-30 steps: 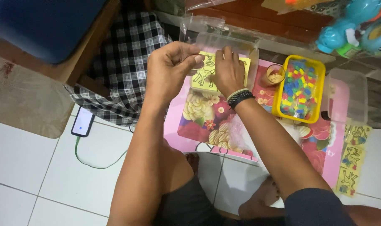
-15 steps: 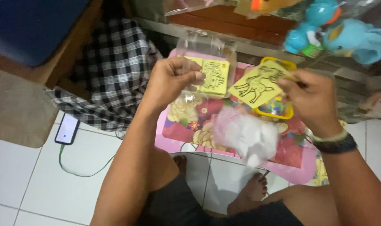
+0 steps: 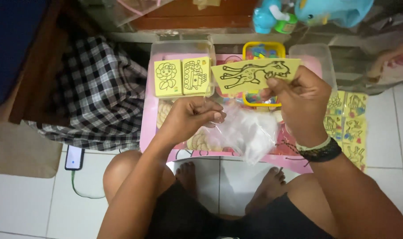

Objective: A person is sitting on the floor packing yellow cards and small colorful plastic pieces into small plastic bags at a low table.

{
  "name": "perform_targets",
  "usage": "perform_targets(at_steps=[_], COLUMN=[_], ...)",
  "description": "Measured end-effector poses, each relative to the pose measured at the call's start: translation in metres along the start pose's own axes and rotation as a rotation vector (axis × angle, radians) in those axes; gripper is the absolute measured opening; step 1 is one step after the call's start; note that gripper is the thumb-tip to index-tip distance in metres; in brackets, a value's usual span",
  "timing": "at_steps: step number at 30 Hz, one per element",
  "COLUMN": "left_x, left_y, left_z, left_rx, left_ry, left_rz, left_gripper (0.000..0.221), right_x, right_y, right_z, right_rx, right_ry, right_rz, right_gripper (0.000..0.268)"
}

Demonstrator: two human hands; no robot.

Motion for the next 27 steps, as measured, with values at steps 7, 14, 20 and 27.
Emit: perform_targets(at_steps=[7,14,20,27], left_x=[-0.004,-0.004,-0.002,0.0], left_y=[0.012,0.014,0.013,0.014], left_z=[-0.003,-0.006,-0.013,-0.021], left_rx=[-0.043,-0.121,-0.088,-0.119], left_ry=[-0.024,-0.037,-0.049,-0.023], left_rz=[-0.002,-0.02,-0.038,-0.042], left_gripper=[0.017,0.017,0.034,0.015], right_x=[-0.004,-0.003,-0.003,-0.001], right_y=[-0.015,-0.01,-0.008,0.0], right_z=[0.01,0.015,0.006,0.007], right_rx=[0.073,0.2,0.423,0.436], right_ry=[0.048,0.158,0.061,0.121], right_rz=[-0.103,-0.238,-0.241,-0.272], right_gripper=[0.017,0.006,0.008,0.024])
Point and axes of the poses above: each hand's wrist, its own x-axis away from the middle knuckle, its own y-axis out of the palm, z = x × y, the point moved 6 cm from there along -x, towards the middle knuckle, and after that the axes turned 8 degrees about y, right-handed, at the moved point
